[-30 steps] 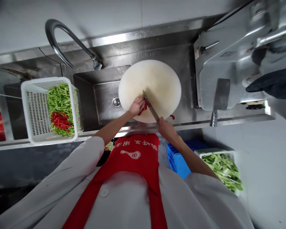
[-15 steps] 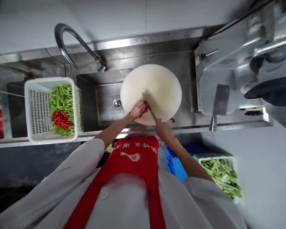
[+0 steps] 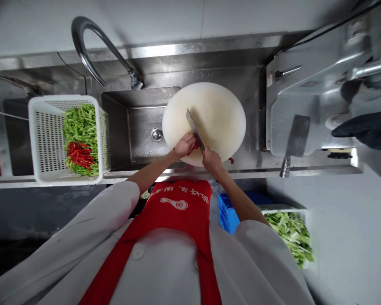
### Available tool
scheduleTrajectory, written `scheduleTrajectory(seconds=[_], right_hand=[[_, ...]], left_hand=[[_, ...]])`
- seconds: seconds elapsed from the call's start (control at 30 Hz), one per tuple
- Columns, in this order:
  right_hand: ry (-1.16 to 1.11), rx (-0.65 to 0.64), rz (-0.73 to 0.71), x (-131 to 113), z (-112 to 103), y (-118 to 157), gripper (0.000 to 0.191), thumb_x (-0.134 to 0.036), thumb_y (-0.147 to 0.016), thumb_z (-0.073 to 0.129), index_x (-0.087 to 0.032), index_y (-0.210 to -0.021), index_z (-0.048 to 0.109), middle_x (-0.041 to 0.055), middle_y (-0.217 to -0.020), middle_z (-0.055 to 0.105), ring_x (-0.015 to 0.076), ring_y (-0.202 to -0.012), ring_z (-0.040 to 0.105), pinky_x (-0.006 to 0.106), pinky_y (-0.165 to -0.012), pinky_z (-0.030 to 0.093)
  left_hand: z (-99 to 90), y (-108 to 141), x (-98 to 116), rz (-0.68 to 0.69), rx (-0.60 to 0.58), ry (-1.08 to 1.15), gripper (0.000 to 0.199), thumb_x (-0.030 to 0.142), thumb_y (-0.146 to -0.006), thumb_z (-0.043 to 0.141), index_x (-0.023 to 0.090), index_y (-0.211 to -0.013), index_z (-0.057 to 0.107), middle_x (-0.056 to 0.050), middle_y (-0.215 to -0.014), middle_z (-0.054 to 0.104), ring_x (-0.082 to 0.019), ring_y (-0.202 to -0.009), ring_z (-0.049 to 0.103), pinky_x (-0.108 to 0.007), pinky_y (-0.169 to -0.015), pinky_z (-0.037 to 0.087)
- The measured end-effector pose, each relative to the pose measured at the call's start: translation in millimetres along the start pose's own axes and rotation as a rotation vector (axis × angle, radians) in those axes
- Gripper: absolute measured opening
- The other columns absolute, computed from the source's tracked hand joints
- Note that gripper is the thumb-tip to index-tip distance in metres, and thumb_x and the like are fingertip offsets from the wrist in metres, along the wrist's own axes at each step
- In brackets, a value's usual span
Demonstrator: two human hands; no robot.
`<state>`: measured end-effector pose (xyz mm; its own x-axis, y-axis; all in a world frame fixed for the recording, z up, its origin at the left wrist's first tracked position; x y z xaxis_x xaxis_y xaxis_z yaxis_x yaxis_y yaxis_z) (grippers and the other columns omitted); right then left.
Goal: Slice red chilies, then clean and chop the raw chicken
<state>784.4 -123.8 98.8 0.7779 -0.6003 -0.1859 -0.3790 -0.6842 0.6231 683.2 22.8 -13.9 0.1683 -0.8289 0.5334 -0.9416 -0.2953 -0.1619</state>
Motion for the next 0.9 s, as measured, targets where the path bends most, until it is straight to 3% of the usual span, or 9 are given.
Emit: scheduleTrajectory(seconds=[0.23,0.43,0.53,0.67,0.9], right_hand=[[-0.002,0.035,-0.030,3.2,-1.9,-3.7,0.037,-0.032,-0.107,0.029,-0.010,-0.121,0.055,0.0215,-0.103,0.072,0.0321,-0.097,0.069,0.034,-0.079,0.044],[-0.012,0.057,-0.005,-12.9,1.2,-24.8,0.039,-0.031,-0.108,0.026,-0.007,-0.124,0.053,0.0232,-0.109,0.071,0.0317,-0.100,0.069,0.034,-0.082,0.044],[0.017,0.045,-0.010,-12.0,-3.7,-20.4,0.039,-0.032,-0.108,0.026,-0.008,-0.124,0.053,0.0234,-0.108,0.071,0.0320,-0.101,0.069,0.035,-0.084,0.045],[0.073,0.012,0.001,-11.3,-5.6,-7.2,0.040,-0.031,-0.107,0.024,-0.009,-0.127,0.052,0.0232,-0.104,0.072,0.0325,-0.099,0.070,0.036,-0.083,0.046],[0.071,0.050,-0.050,-19.8,-7.7,-19.5,0.038,-0.031,-0.108,0.025,-0.010,-0.123,0.053,0.0222,-0.107,0.072,0.0321,-0.100,0.070,0.035,-0.081,0.045]], left_hand=[[1.7,0.1,-1.3,-0.016,-0.025,0.026,0.038,0.027,-0.108,0.031,0.014,-0.099,0.067,-0.014,-0.103,0.065,-0.024,-0.096,0.057,-0.041,-0.095,0.050],[-3.6,4.0,1.0,-0.039,-0.008,0.034,0.043,0.032,-0.109,0.031,0.017,-0.094,0.068,-0.010,-0.100,0.066,-0.022,-0.094,0.059,-0.038,-0.089,0.052],[-2.9,9.4,3.0,-0.076,0.048,0.007,0.040,0.036,-0.108,0.036,0.017,-0.099,0.070,-0.012,-0.105,0.068,-0.024,-0.096,0.057,-0.040,-0.090,0.050],[2.0,12.7,4.5,-0.041,0.006,0.017,0.037,0.035,-0.107,0.039,0.016,-0.108,0.071,-0.013,-0.111,0.069,-0.025,-0.097,0.058,-0.041,-0.091,0.048],[5.5,13.1,1.9,-0.054,0.002,-0.018,0.039,0.032,-0.107,0.036,0.014,-0.112,0.070,-0.014,-0.105,0.069,-0.025,-0.096,0.061,-0.041,-0.091,0.049]])
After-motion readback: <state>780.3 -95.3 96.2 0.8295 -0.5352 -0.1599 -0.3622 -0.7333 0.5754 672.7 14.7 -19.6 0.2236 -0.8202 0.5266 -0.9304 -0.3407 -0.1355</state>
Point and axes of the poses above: each hand's wrist, its own y-axis away from the middle knuckle, its own z-axis out of the palm, x = y × z, the point moved 2 cm from there along -y, towards the middle knuckle
